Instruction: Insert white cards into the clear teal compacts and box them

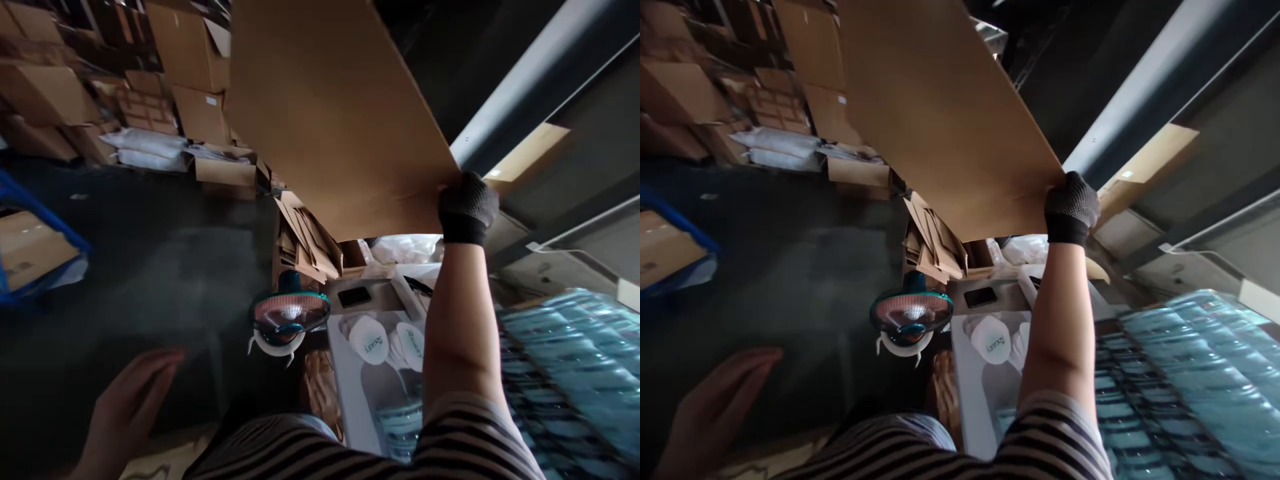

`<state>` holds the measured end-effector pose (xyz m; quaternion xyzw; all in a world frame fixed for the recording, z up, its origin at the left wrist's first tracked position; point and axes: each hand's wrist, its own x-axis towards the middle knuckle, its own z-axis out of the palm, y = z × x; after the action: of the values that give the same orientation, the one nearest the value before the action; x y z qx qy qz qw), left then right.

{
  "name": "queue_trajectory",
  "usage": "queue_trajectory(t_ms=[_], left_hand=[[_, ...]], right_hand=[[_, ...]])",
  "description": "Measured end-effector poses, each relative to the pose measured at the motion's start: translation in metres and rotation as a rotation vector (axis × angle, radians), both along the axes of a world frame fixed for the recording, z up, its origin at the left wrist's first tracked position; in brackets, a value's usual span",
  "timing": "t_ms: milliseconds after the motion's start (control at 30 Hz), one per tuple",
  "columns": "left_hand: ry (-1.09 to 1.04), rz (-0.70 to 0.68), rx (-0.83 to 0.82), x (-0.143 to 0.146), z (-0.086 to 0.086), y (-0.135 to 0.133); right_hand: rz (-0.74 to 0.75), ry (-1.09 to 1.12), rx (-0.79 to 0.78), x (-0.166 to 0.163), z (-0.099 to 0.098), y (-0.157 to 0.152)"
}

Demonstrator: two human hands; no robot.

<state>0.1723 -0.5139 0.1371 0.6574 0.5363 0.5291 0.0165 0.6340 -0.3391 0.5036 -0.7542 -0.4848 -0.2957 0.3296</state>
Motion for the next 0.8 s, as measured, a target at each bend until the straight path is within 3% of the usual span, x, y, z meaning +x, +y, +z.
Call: queue_trajectory(t_ms=[100, 200, 367, 533, 633, 800], left_hand=[[-0.014, -0.105, 0.009, 0.009, 0.013, 0.047], [0.002, -0.176, 0.003, 0.009, 0.019, 0.090], [0.057, -0.189, -0.005, -0.009, 0.019, 0.149], [0.069, -0.189, -0.059, -0.018, 0.020, 0.185], [0.067, -0.207, -0.127, -0.015, 0.017, 0.198], [0.034, -0.125, -0.247, -0.012, 0.007, 0.198]], right_hand=[[-0.091, 0.056, -0.018, 0.017, -0.006, 0.015], [-0.140, 0.068, -0.056, 0.024, -0.020, 0.050], [-0.216, 0.131, -0.149, 0.037, -0.069, 0.123], [-0.227, 0.181, -0.299, 0.053, -0.108, 0.167], [-0.228, 0.142, -0.365, 0.057, -0.104, 0.184], [-0.204, 0.049, -0.505, 0.051, -0.059, 0.210]])
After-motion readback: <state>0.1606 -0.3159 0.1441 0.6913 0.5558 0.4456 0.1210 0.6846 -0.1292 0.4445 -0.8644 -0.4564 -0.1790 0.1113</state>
